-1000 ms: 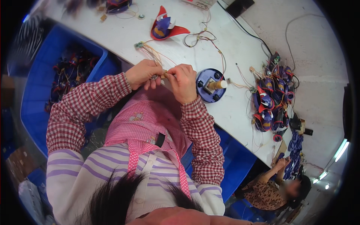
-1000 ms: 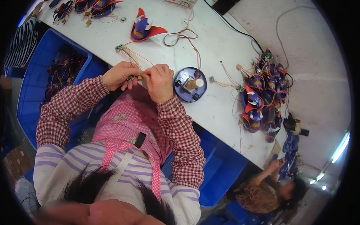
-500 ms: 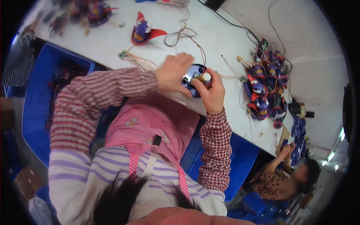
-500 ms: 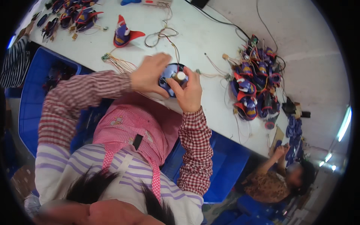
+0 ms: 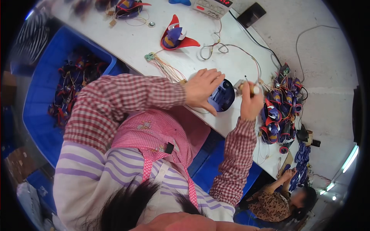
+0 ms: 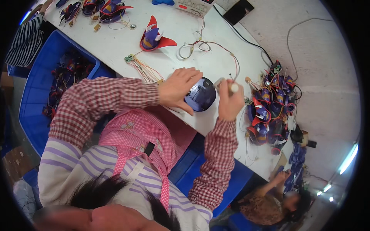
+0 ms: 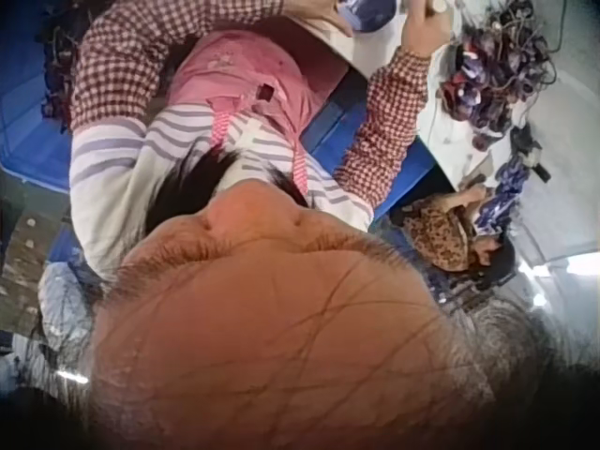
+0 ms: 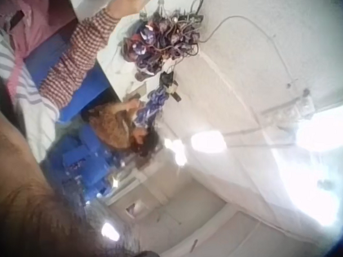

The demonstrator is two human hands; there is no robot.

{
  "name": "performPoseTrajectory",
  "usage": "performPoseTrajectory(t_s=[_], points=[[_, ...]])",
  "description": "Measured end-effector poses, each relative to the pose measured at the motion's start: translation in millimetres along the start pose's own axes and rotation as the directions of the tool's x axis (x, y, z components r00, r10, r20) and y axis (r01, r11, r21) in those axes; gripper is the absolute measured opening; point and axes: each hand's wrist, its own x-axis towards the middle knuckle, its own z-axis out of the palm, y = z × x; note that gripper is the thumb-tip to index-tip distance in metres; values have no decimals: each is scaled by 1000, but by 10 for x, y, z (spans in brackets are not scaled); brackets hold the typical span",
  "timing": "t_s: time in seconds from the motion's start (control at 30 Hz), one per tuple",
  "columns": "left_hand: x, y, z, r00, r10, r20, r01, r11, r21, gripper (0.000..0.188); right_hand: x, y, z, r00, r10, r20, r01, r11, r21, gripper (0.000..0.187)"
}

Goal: Assembling wire harnesses into circular plastic housings at a workbench.

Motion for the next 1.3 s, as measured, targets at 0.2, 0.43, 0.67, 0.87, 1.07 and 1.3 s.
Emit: performPoseTrajectory(t_s=[0.2, 0.43, 0.67, 0.87, 1.07, 1.3], points=[[-444, -825, -906, 925, -240, -295, 236, 970, -52, 76, 171, 279, 181, 906, 389, 168, -379, 921, -91, 32], [-277, -1764, -1216, 911, -412, 10, 398, 874, -278, 80, -402, -1060, 1128, 792, -478, 379, 503, 864, 38, 55], [33, -1841, -1140, 833, -414, 366, 547, 713, -439, 65, -362, -1198, 2297, 778, -281, 562, 492, 828, -267, 33], [46, -1459, -1168, 779, -537, 322, 575, 409, -708, 52, -308, -1055, 1923, 802, -391, 451, 511, 841, -178, 25], [86, -1009, -976, 815, -508, 280, 411, 166, -896, 49, -165, -650, 570, 972, 131, 196, -201, 897, 395, 22], [208, -31, -194, 949, -273, 157, 314, 852, -418, 57, -511, 540, -41, 971, -75, 227, 140, 949, -283, 32]])
